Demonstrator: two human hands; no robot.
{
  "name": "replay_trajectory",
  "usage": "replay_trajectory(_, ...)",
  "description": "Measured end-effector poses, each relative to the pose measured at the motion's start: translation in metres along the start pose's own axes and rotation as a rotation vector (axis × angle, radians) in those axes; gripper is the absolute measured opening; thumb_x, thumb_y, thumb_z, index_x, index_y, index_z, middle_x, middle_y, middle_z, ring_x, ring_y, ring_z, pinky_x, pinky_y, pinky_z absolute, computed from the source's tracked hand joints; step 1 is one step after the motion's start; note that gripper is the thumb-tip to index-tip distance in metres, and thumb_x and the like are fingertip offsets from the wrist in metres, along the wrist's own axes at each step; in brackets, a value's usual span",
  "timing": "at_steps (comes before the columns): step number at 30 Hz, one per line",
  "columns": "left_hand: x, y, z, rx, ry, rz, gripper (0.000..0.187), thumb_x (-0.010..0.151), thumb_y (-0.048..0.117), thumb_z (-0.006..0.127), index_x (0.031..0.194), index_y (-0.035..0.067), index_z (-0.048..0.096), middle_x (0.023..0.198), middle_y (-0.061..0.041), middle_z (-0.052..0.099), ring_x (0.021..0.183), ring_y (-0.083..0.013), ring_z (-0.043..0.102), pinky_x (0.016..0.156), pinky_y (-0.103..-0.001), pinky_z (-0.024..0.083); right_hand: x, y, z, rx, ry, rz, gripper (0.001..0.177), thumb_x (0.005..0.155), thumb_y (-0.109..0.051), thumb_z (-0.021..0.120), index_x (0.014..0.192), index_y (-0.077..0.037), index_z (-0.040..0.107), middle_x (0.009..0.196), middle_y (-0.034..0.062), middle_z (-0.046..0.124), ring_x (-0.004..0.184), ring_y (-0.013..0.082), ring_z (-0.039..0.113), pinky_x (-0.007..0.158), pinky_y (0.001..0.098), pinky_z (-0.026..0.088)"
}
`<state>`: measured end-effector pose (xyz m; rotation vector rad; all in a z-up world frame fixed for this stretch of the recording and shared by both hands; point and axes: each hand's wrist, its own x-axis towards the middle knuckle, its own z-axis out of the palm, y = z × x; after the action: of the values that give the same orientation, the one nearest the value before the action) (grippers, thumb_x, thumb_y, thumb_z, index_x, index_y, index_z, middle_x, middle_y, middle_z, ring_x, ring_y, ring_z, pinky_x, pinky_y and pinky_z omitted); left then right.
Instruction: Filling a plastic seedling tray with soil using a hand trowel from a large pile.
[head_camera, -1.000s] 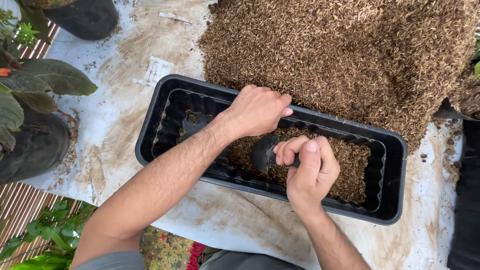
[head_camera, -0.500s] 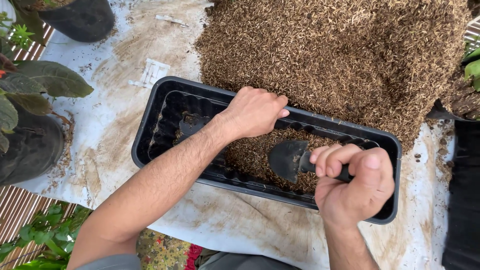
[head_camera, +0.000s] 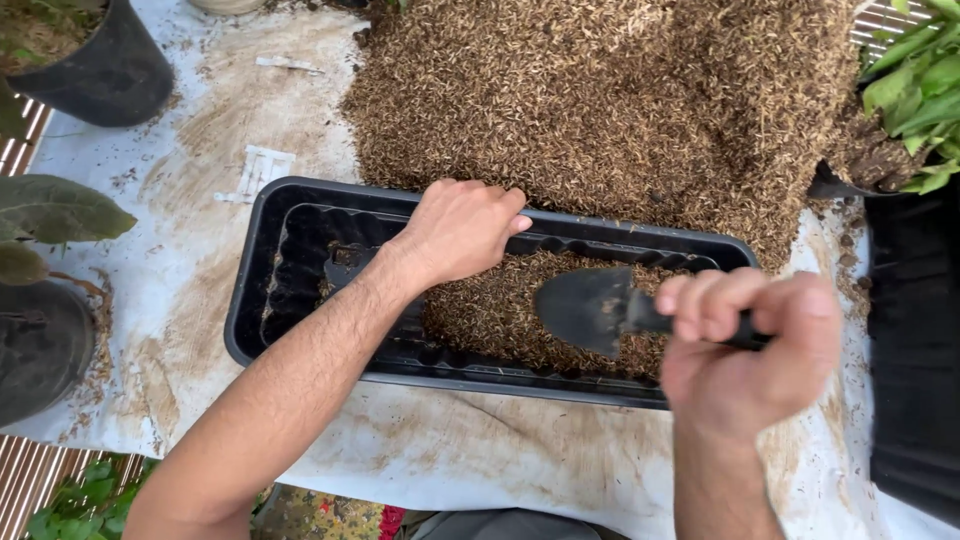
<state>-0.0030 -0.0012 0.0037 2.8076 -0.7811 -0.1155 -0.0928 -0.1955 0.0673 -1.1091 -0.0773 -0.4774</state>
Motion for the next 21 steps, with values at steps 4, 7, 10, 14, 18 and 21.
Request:
replay_trajectory(4, 0.002, 0.000, -0.003, -0.003, -0.024, 0.005, 0.028, 0.098, 0.031, 0.039, 0.087, 0.008, 0.052, 0.071, -0.007, 0.061, 0.066, -0.0271, 0.061, 0.058, -0.046, 0.049, 0.014, -0.030, -0.034, -0.113, 0.045, -0.099, 0.034, 0.090, -0.038, 0.044, 0.071, -0.017, 0.026, 0.054, 0.0008, 0.023, 0.045, 0.0128, 0.027, 0.051, 0.0288, 0.034)
replay_trajectory(7, 0.001, 0.000, -0.002, -0.009, -0.041, -0.007, 0.027, 0.098, 0.031, 0.040, 0.087, 0.008, 0.052, 0.070, -0.006, 0.061, 0.064, -0.0263, 0.061, 0.059, -0.047, 0.049, 0.019, -0.032, -0.056, -0.184, 0.183, -0.120, 0.031, 0.090, -0.035, 0.043, 0.072, -0.017, 0.025, 0.056, -0.0007, 0.024, 0.046, 0.0128, 0.027, 0.055, 0.0300, 0.036)
replay_trajectory(10, 0.001, -0.001, -0.001, 0.003, -0.029, -0.001, 0.028, 0.098, 0.032, 0.040, 0.088, 0.009, 0.053, 0.067, -0.004, 0.059, 0.060, -0.0230, 0.060, 0.061, -0.046, 0.051, 0.023, -0.022, -0.066, -0.153, 0.239, -0.162, 0.025, 0.089, -0.030, 0.041, 0.071, -0.016, 0.029, 0.052, 0.0020, 0.026, 0.043, 0.0147, 0.027, 0.050, 0.0297, 0.037)
replay_trajectory(14, 0.002, -0.001, -0.001, 0.016, -0.010, 0.009, 0.028, 0.098, 0.031, 0.040, 0.085, 0.009, 0.053, 0.068, -0.004, 0.060, 0.060, -0.0227, 0.060, 0.060, -0.045, 0.051, 0.026, -0.006, -0.070, -0.154, 0.123, -0.210, 0.033, 0.092, -0.036, 0.042, 0.069, -0.015, 0.028, 0.050, 0.0029, 0.026, 0.042, 0.0145, 0.029, 0.047, 0.0310, 0.039)
replay_trajectory(18, 0.002, -0.001, 0.001, 0.027, 0.015, 0.005, 0.025, 0.096, 0.029, 0.043, 0.085, 0.009, 0.053, 0.069, -0.004, 0.061, 0.062, -0.0243, 0.061, 0.057, -0.045, 0.051, 0.030, 0.003, -0.060, -0.187, -0.016, -0.239, 0.033, 0.094, -0.032, 0.036, 0.067, -0.015, 0.024, 0.049, 0.0032, 0.022, 0.040, 0.0153, 0.025, 0.043, 0.0315, 0.032)
replay_trajectory(21, 0.003, -0.002, 0.003, 0.040, 0.006, 0.004, 0.026, 0.097, 0.031, 0.042, 0.087, 0.010, 0.054, 0.070, -0.003, 0.061, 0.063, -0.0228, 0.061, 0.060, -0.045, 0.052, 0.031, 0.014, -0.056, -0.201, -0.088, -0.244, 0.034, 0.094, -0.029, 0.039, 0.067, -0.014, 0.025, 0.048, 0.0043, 0.022, 0.038, 0.0166, 0.028, 0.041, 0.0312, 0.034)
